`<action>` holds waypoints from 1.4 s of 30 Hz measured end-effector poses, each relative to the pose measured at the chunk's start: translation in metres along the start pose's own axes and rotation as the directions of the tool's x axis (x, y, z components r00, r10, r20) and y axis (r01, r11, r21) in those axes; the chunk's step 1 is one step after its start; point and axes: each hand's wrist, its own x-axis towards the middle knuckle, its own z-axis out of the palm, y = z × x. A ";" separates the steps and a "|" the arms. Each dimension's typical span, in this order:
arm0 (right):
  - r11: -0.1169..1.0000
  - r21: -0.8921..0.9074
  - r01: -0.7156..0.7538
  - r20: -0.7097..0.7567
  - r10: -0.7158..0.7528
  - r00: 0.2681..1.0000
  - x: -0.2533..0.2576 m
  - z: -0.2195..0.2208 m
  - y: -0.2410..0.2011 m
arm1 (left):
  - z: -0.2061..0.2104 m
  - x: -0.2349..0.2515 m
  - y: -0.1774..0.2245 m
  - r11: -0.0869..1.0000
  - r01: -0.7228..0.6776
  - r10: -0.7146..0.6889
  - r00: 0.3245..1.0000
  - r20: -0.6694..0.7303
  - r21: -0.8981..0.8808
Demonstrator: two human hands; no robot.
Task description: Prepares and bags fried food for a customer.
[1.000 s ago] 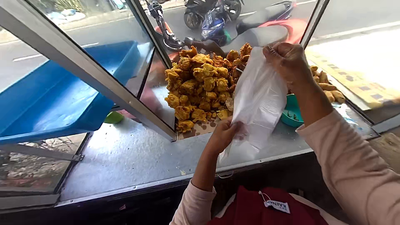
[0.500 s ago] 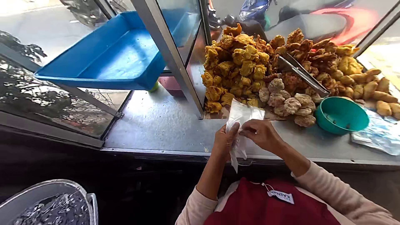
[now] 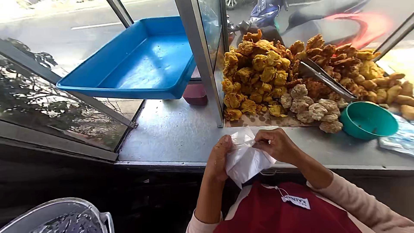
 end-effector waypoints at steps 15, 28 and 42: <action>0.914 -0.240 -0.327 -0.614 0.118 0.780 -0.046 -0.094 -0.015 | -0.147 0.112 0.148 0.469 0.015 0.677 0.635 -0.371 0.883; 0.946 0.009 -0.324 -0.655 0.250 0.713 0.017 -0.051 -0.025 | -0.062 0.040 0.048 0.234 -0.205 0.458 0.885 0.078 0.950; 0.892 0.217 -0.397 -0.489 0.451 0.747 0.018 -0.023 -0.010 | 0.011 0.088 0.008 0.816 -0.244 0.201 0.970 0.138 0.524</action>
